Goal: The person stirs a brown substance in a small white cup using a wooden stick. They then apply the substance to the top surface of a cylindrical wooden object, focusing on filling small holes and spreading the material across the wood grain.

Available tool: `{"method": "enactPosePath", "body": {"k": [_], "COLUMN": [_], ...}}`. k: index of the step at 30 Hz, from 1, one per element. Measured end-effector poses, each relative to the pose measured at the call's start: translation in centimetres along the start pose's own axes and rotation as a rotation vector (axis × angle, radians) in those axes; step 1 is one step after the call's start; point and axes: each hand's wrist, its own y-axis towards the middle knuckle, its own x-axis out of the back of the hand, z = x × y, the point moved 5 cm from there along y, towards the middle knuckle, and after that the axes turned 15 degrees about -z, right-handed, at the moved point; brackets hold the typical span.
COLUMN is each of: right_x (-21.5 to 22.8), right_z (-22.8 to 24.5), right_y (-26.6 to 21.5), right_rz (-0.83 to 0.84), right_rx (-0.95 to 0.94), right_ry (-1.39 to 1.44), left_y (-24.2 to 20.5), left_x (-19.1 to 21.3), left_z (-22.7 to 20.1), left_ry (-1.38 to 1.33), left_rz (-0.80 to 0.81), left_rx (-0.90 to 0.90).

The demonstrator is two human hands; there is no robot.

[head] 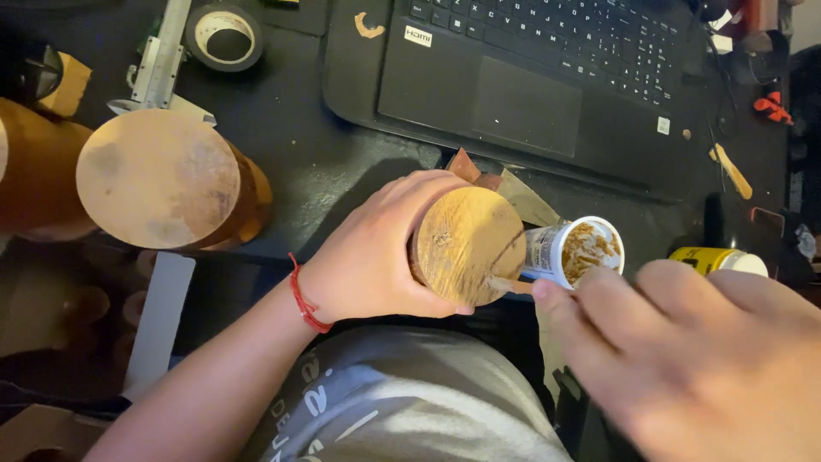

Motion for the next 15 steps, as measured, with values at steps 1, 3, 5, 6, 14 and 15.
{"method": "enactPosePath", "body": {"k": [1, 3, 5, 6, 14, 15], "right_x": [0.2, 0.3, 0.1, 0.0, -0.4, -0.4], "right_z": [0.0, 0.7, 1.0, 1.2, 2.9, 3.1], "right_y": [0.9, 2.6, 3.0, 3.2, 3.8, 3.8], "right_rz": [-0.001, 0.038, 0.070, 0.102, 0.323, 0.368], "right_rx": [0.000, 0.179, 0.191, 0.202, 0.293, 0.314], "right_ry": [0.000, -0.035, -0.030, -0.025, -0.018, -0.017], "left_y": [0.0, 0.0, -0.1, -0.2, -0.2, -0.3], "left_x": [-0.1, -0.1, -0.2, -0.3, -0.1, 0.0], "left_z": [0.1, 0.1, 0.3, 0.4, -0.3, -0.4], "left_ry": [0.001, -0.029, -0.025, -0.021, -0.035, -0.056], "left_rz": [-0.001, -0.035, -0.029, -0.024, -0.061, -0.069], "left_rx": [0.000, -0.041, -0.050, -0.059, -0.081, -0.087]}}
